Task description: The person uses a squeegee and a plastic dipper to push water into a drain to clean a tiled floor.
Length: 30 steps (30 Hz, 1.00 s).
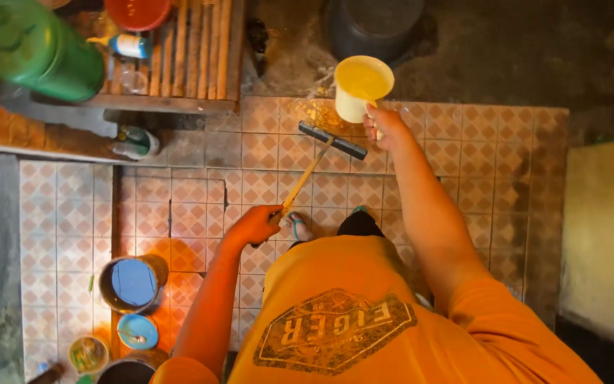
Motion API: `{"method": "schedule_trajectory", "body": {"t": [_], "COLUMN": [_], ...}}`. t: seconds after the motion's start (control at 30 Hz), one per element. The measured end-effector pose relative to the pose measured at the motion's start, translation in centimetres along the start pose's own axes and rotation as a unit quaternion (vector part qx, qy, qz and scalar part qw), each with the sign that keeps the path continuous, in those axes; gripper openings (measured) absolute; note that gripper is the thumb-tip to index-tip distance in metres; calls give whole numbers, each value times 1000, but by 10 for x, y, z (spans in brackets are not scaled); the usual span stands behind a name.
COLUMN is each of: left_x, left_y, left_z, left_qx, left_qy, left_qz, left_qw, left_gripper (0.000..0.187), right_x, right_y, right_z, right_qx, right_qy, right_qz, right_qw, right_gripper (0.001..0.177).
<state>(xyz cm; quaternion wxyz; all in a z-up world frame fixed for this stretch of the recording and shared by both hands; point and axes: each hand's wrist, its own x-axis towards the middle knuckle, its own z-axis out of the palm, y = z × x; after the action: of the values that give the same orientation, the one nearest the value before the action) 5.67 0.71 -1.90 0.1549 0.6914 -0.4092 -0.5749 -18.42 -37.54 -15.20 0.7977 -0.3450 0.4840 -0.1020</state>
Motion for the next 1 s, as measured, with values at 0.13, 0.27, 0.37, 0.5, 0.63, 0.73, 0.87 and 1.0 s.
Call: {"method": "schedule_trajectory", "body": {"t": [0.13, 0.27, 0.37, 0.5, 0.63, 0.73, 0.87, 1.0], "left_x": [20, 28, 53, 73, 92, 120, 157, 208], "left_y": [4, 36, 42, 65, 103, 108, 130, 151], "left_z": [9, 20, 37, 65, 90, 123, 164, 211], "left_qx": [27, 40, 43, 36, 71, 60, 55, 90], "left_qy": [-28, -50, -72, -86, -119, -125, -114, -97], "left_qz": [13, 9, 28, -6, -19, 34, 51, 106], "left_qw": [999, 998, 996, 996, 990, 990, 991, 986], "left_gripper": [60, 57, 57, 52, 71, 75, 74, 73], "right_x": [-40, -65, -98, -120, -167, -221, -299, -361], "right_y": [-4, 10, 11, 49, 82, 112, 139, 194], "right_z": [-39, -107, -146, -231, -277, -292, -296, -311], "right_qx": [-36, 68, 9, 317, 395, 421, 368, 301], "right_qy": [106, 166, 198, 51, 50, 12, 151, 259], "right_qz": [-41, -13, -59, -60, -118, -161, -195, -215], "right_qw": [993, 984, 978, 945, 910, 893, 896, 892], "right_gripper": [24, 30, 29, 31, 32, 30, 26, 25]}}
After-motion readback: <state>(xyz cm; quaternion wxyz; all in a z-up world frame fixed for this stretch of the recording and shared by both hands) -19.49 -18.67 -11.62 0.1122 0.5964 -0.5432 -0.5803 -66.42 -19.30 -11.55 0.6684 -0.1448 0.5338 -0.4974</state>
